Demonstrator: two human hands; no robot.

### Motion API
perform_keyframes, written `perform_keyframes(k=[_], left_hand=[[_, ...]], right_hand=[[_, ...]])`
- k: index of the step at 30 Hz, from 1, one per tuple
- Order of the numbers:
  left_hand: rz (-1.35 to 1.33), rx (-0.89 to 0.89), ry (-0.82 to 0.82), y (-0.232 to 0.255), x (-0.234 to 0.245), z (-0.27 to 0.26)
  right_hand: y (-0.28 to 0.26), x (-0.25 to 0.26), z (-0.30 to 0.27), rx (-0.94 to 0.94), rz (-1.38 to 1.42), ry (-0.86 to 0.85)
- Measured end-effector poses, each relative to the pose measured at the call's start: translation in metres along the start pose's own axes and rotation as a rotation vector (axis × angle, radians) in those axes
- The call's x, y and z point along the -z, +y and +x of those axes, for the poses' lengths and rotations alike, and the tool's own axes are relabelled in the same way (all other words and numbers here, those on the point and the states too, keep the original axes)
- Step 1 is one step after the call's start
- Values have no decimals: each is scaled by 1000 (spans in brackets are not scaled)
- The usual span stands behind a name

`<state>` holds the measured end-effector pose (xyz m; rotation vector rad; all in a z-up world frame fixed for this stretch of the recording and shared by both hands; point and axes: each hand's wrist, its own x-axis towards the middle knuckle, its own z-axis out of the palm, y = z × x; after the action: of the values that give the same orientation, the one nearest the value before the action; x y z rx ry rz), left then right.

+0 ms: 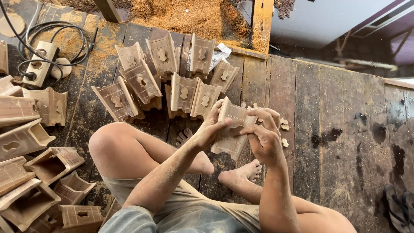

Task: Gluing small wooden decorative pieces onto larger wooden structures in a workshop

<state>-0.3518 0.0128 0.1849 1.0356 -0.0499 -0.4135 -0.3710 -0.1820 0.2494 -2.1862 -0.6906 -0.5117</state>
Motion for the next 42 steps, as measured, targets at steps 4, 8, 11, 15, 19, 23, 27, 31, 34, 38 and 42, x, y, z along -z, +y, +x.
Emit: perform_keyframes(k=[4, 8, 11, 15, 19, 23, 27, 31, 34, 38, 42], left_hand=[[-52, 29, -9, 17, -14, -12], [-93, 8, 11, 11, -13, -6], [-115, -2, 23, 12, -12, -4], [-38, -7, 1, 17, -8, -6], [-16, -27, 2, 10, -4, -5], [-2, -41, 12, 13, -3, -7], [13, -29, 2, 17, -7, -9], [14, -26, 14, 18, -7, -10], [43, -33, 13, 19, -5, -11], [84, -37, 38, 21, -8, -10], [157, -62, 81, 30, -22, -15]], right_hand=[[10, -7, -12, -92, -80, -26], [22, -14, -31, -235, 3, 85], [4, -20, -35, -297, -4, 51], [-11, -18, -30, -324, -4, 22], [-11, -15, -29, -344, 28, 35], [-1, -18, -36, -354, 72, 61], [-14, -14, -27, -317, 40, 35], [-3, -22, -39, -328, 50, 24], [-14, -18, -32, -307, 38, 4], [-20, -24, -31, -361, -17, 61], [-20, -35, -41, -372, -91, 130]])
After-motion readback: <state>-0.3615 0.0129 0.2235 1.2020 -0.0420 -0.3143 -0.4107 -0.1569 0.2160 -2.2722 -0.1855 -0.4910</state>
